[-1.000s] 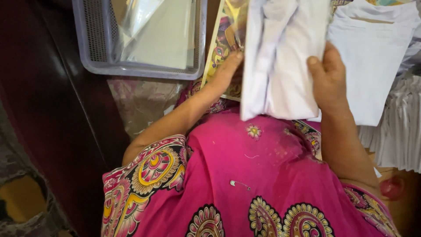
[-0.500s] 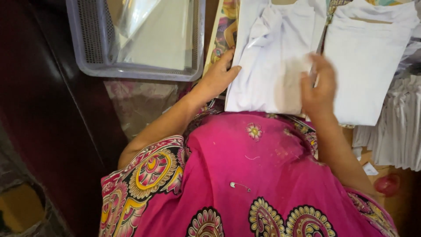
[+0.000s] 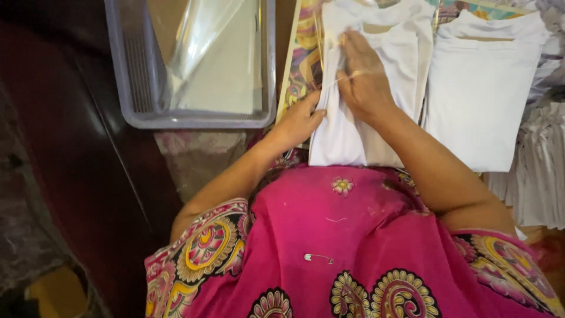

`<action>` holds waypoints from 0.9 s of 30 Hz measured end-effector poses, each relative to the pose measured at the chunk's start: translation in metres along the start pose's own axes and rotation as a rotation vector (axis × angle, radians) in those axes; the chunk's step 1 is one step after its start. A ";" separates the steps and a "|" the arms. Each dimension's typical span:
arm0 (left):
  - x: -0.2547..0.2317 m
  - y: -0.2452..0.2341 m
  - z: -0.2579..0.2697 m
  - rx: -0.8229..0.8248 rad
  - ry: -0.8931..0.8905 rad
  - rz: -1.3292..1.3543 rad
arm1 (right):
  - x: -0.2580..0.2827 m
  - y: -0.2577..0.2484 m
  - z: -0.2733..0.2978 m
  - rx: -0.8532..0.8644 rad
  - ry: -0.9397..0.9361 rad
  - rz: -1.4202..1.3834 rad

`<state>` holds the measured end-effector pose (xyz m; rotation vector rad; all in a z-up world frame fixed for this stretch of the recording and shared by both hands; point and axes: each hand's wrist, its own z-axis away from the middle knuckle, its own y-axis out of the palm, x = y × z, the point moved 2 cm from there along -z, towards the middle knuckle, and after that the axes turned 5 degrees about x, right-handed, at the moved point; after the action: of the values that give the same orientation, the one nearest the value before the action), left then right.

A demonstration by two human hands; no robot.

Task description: Folding white t-shirts and placing them into clear plastic bags with decorative cardboard inserts.

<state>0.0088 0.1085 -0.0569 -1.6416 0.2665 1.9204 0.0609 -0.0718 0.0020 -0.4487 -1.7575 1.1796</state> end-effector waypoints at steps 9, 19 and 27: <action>-0.022 -0.008 0.009 -0.007 -0.105 0.228 | 0.002 0.002 -0.009 0.222 0.160 0.191; -0.015 -0.013 0.006 -0.021 -0.003 0.152 | -0.040 -0.040 0.124 -0.299 0.050 0.020; 0.055 0.004 -0.016 -0.049 -0.018 0.442 | -0.063 -0.035 0.144 -0.257 0.430 -0.455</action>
<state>0.0163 0.1139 -0.1136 -1.7007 0.6229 2.2755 -0.0239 -0.2077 -0.0129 -0.3892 -1.5252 0.4945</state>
